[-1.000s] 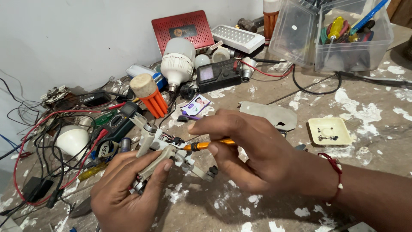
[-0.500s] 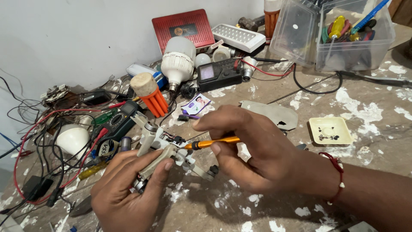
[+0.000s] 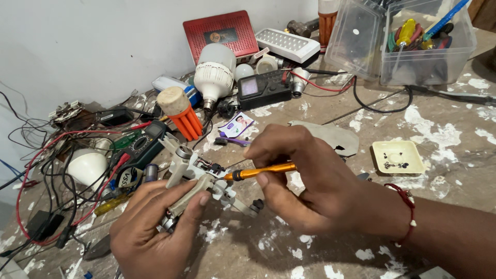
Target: The person uses a small orange screwdriver to unscrew and remove parts from a white drone body on a cluttered workbench, placing screws in a small tray. They lift and reposition the drone, detach a cover and motor assembly by hand, and continue unscrewing components.
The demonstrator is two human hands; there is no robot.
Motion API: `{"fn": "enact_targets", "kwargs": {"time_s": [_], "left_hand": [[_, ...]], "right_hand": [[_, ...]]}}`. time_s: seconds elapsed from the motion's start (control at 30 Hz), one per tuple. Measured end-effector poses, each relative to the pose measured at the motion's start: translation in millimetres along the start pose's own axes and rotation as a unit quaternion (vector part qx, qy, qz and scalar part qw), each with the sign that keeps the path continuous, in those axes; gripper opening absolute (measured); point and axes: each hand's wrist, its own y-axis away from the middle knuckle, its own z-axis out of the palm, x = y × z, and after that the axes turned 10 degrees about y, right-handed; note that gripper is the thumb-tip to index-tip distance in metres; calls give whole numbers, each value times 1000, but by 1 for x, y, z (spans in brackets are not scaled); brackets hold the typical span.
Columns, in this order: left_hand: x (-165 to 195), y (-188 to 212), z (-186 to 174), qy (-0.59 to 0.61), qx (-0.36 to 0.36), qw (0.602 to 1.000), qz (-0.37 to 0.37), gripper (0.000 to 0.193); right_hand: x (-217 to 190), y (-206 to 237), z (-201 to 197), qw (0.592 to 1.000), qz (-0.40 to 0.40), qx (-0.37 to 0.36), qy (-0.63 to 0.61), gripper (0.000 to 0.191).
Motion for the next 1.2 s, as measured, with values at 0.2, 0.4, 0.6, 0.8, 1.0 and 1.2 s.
{"fn": "enact_targets", "kwargs": {"time_s": [0.2,0.4,0.6,0.8,1.0,1.2], "left_hand": [[0,-1,0,4,2,1000,1,25],[-1,-1,-2,2,-3,1000,-24,26],[-2,0,-2,3,-3,1000,-26,26],[-1,-1,-2,3,-1,1000,-5,26],[0,-1,-1,5,-3,1000,4,25],[0,-1,-2,0,-1,1000,-17,26]], "right_hand": [[1,-2,-2,997,37,-16,61,40],[0,-1,3,1000,-10,1,24,33],[4,0,1,999,-1,-4,36,42],[8,2,4,1000,-3,-2,24,35],[4,3,2,1000,-24,1,3,33],[4,-4,0,996,67,-22,54,39]]}}
